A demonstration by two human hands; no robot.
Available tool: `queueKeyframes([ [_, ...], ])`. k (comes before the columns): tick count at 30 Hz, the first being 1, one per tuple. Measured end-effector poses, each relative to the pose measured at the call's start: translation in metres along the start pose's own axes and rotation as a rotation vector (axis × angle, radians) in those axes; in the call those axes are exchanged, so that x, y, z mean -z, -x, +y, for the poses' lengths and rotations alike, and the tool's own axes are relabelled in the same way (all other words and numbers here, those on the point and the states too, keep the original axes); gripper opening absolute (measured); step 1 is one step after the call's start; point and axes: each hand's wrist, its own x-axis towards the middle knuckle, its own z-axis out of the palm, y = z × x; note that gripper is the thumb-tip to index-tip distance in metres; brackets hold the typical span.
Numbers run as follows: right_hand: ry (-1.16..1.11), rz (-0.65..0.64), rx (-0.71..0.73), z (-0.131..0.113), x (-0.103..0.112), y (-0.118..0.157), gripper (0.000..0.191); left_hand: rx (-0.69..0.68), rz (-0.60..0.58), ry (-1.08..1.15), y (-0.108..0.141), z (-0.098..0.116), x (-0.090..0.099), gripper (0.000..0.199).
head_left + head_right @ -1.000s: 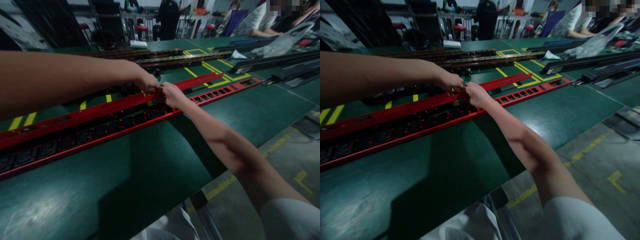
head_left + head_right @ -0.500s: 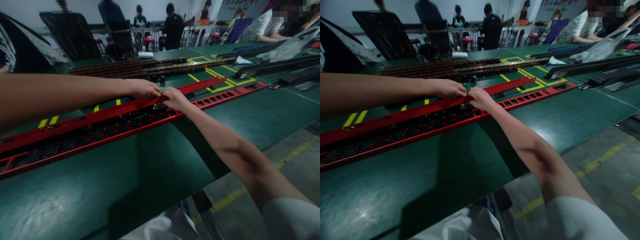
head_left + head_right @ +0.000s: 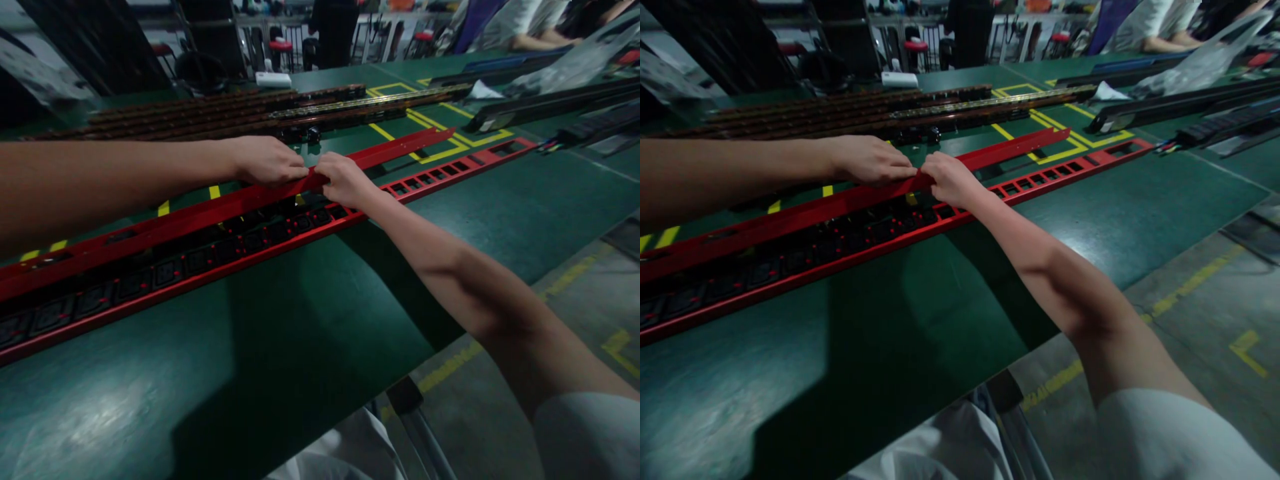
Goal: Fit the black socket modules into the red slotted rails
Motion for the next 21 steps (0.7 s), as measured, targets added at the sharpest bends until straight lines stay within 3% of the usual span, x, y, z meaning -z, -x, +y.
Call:
queueKeyframes([
  [7,0.0,-0.054,-0.023,-0.001,0.002,0.0,0.008,-0.004,-0.007,-0.021,-0.004,-0.009,0.0,0.077],
  [14,-0.014,-0.075,-0.05,-0.001,0.002,0.0,0.007,0.026,-0.037,-0.185,-0.003,-0.014,-0.002,0.061],
  [21,-0.021,-0.079,-0.05,-0.001,0.003,0.002,0.01,0.098,-0.14,-0.392,-0.005,0.0,0.001,0.055],
])
